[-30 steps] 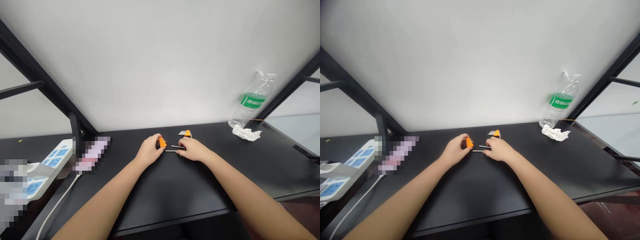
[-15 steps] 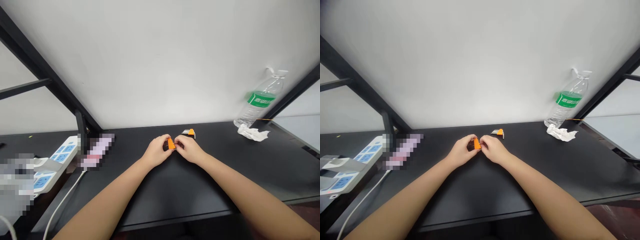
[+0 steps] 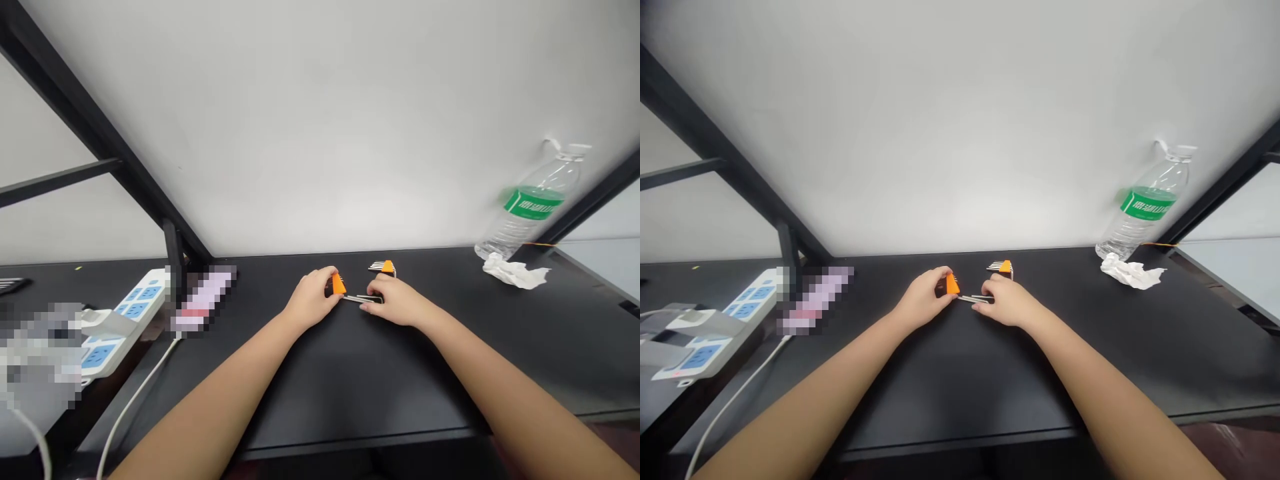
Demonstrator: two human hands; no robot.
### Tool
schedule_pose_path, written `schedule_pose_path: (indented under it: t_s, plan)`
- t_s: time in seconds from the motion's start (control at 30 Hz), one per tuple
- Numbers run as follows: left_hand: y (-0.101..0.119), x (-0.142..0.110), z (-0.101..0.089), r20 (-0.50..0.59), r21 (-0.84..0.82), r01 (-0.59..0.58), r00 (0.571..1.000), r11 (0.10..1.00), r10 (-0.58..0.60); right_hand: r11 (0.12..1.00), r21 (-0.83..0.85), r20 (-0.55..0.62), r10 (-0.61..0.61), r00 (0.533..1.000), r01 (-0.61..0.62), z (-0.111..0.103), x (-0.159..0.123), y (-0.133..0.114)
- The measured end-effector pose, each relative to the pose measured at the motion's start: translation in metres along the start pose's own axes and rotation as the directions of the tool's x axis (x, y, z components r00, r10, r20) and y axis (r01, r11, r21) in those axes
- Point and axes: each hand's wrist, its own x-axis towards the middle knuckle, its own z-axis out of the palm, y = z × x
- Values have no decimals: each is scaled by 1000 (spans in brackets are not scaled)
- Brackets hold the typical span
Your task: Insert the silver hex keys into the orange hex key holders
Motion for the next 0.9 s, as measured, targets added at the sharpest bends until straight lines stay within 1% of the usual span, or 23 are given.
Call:
schedule_pose_path:
  t_s: [0.1,0.23,0.3,0.4,0.47,0.57,0.63,0.7,0.77,0.8,0.83,0.9]
  plan:
    - [2,-1,1,-24,-44,-11,1000,999,10,996,-39,11,-85,996,85,7,-1,-6]
    - [4,-2,2,-16,-96,-24,1000,995,22,992,-26,-11,-121,993,121,7,1,-8]
    - [9,-4,2,-8,-128,-44,999,991,44,988,43,-77,-143,987,147,4,2,-11]
    - [19,-6,-1,-1,-177,-96,995,979,97,959,185,-201,-179,963,216,3,4,-19]
    - [25,-8,-2,4,-182,-109,994,977,112,944,236,-239,-175,955,232,6,6,-26]
    - [25,-8,-1,18,-118,-112,993,987,115,936,294,-264,-117,958,195,11,8,-31]
    - [19,-6,0,15,-20,-117,993,993,117,931,340,-269,-37,962,131,12,9,-28]
    - [11,-3,1,0,82,-105,994,991,105,944,328,-254,54,966,34,9,10,-20]
    - [4,-1,1,-18,139,-70,997,988,74,970,234,-212,122,970,-71,3,10,-8]
    - [1,0,0,-26,149,-54,998,987,58,980,166,-182,137,974,-107,0,9,-2]
    - [-1,1,0,-31,149,-39,999,988,44,988,92,-143,134,981,-121,-3,9,4]
    - [-2,1,-1,-33,130,-21,999,991,25,995,-32,-79,95,992,-98,-8,7,11]
